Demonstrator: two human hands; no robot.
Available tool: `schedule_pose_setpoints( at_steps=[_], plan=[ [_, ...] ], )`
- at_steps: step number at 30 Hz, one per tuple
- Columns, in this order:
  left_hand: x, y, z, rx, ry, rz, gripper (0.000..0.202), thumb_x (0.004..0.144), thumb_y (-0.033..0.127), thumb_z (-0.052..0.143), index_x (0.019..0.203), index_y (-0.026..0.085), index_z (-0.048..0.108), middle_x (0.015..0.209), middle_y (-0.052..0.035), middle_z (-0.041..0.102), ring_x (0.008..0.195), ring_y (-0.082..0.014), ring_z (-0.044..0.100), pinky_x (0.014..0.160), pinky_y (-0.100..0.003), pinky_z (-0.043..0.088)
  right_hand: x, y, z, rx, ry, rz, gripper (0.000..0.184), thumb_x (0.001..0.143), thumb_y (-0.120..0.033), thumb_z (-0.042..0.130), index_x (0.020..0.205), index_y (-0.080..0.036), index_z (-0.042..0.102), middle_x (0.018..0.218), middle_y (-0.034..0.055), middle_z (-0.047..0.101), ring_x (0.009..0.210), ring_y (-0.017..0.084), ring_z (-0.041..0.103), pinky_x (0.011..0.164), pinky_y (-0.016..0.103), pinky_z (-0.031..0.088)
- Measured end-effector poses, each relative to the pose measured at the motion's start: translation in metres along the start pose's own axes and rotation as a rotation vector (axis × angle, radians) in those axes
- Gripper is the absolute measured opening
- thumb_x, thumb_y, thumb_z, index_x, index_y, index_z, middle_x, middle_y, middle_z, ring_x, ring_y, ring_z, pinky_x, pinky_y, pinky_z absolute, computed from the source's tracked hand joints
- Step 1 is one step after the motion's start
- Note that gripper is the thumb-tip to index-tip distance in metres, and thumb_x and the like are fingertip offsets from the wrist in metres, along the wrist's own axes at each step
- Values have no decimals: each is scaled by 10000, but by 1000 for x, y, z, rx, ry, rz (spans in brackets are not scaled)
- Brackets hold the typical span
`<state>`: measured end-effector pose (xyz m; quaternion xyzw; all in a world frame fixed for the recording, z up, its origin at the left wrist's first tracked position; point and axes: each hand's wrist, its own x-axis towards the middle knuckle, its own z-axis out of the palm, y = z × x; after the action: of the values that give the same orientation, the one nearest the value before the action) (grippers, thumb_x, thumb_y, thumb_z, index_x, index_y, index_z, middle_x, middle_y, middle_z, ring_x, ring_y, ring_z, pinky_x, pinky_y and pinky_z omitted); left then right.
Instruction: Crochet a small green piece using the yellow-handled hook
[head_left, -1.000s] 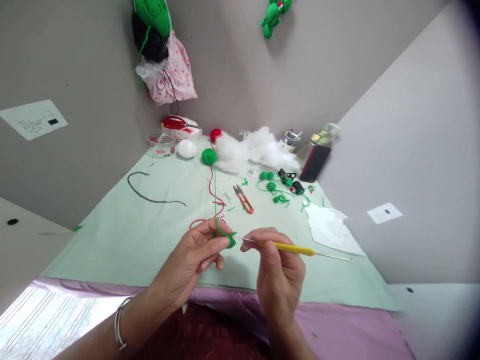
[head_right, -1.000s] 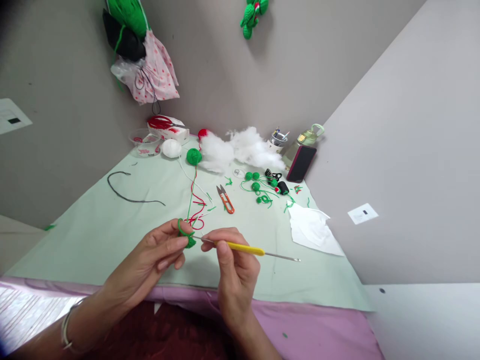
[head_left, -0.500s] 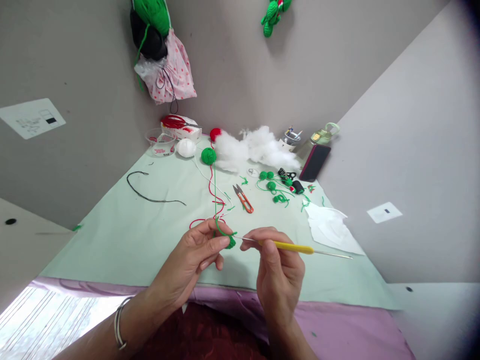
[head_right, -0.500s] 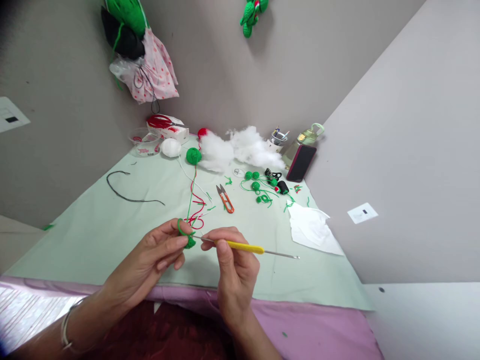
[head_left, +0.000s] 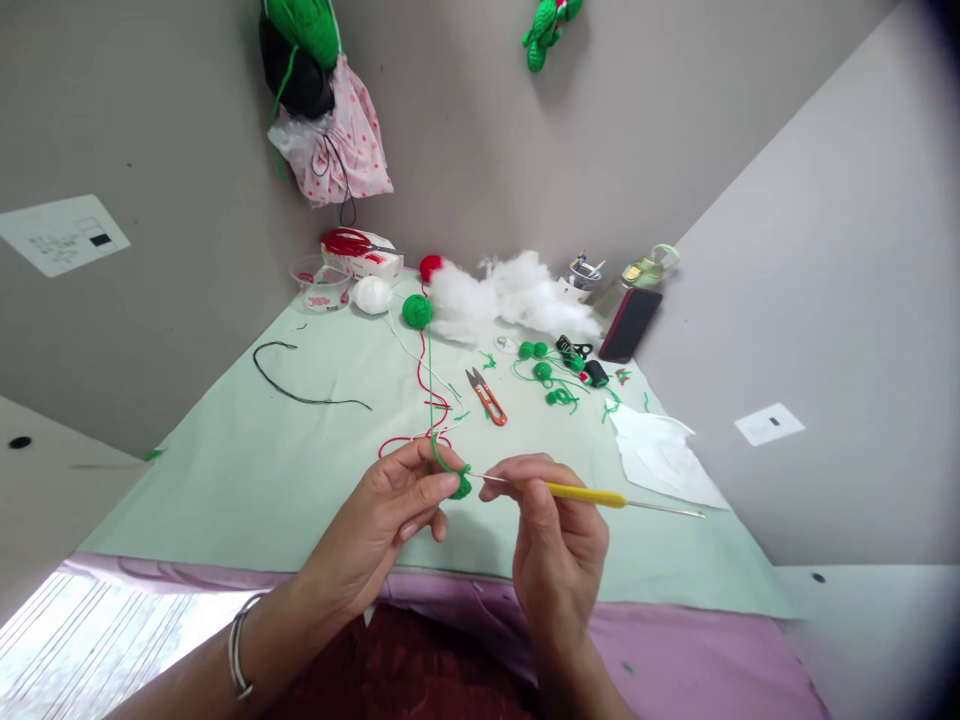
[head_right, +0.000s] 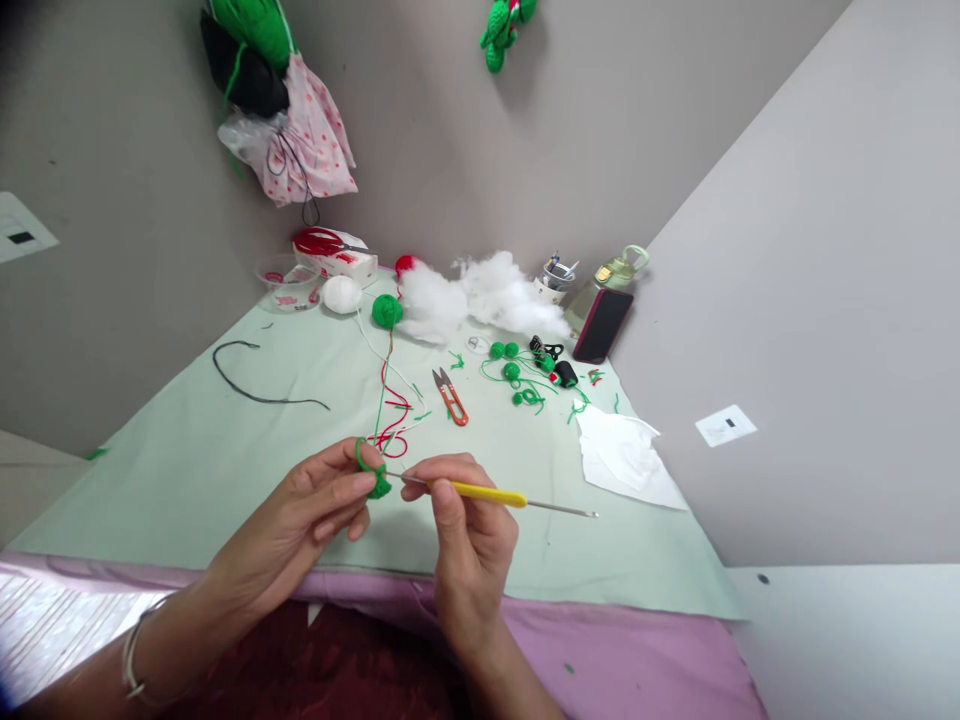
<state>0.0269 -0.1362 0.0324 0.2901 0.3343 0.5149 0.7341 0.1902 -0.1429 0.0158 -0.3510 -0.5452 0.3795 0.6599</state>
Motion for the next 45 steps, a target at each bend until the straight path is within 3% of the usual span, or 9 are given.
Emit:
schedule_pose_setpoints(
  at_steps=[4,10,21,25,28,31,35,45],
  plan=[
    [0,0,1,8,-11,-8,122,845,293,881,867,209,795,542,126,377,464,-42,225,556,-182,475,0,0,2,-3,-8,-15,224,1089,-230,566,1033,-266,779,883,2,743,805,155,684,749,328,538],
    [0,1,2,10,-10,-14,126,846,296,880,863,204,796,566,117,406,469,-37,226,559,-182,466,0,-2,2,-34,-16,-34,224,1084,-224,558,1032,-244,774,883,24,740,791,171,683,731,344,546],
    [0,1,0,105,53,32,156,826,323,888,928,216,838,914,31,633,476,4,346,546,-204,428,2,-8,1,-81,41,-80,243,1088,-217,529,981,-234,747,820,11,701,762,167,657,708,333,523],
    [-3,0,-1,223,110,92,134,843,325,864,933,231,832,925,2,672,582,-61,547,543,-217,361,-1,-12,1,-200,69,-198,250,1080,-195,514,993,-236,744,829,30,714,755,191,654,669,356,530],
    [-4,-3,-2,267,123,130,127,862,336,845,930,230,828,891,-3,679,594,-81,561,557,-237,354,-6,-11,-4,-365,80,-382,237,1054,-156,539,1084,-239,759,918,64,754,828,220,693,697,392,567],
    [-4,-3,-2,279,129,134,131,864,344,842,927,230,827,877,0,680,583,-82,554,558,-246,350,-9,-10,-8,-496,0,-499,251,1038,-157,561,1196,-236,739,1000,88,768,882,236,724,711,401,597],
    [-4,-2,-1,283,130,134,134,871,350,837,942,237,827,892,2,693,579,-79,561,546,-243,347,-9,-12,-5,-503,-122,-481,251,1052,-150,512,1183,-223,714,950,72,770,840,212,728,688,366,607],
    [-3,0,-1,275,118,141,88,861,319,829,892,239,811,897,10,698,583,-82,575,556,-250,369,-8,-8,-1,-521,-91,-468,267,1037,-121,520,1175,-232,720,964,73,776,867,220,734,710,375,613]
  ],
)
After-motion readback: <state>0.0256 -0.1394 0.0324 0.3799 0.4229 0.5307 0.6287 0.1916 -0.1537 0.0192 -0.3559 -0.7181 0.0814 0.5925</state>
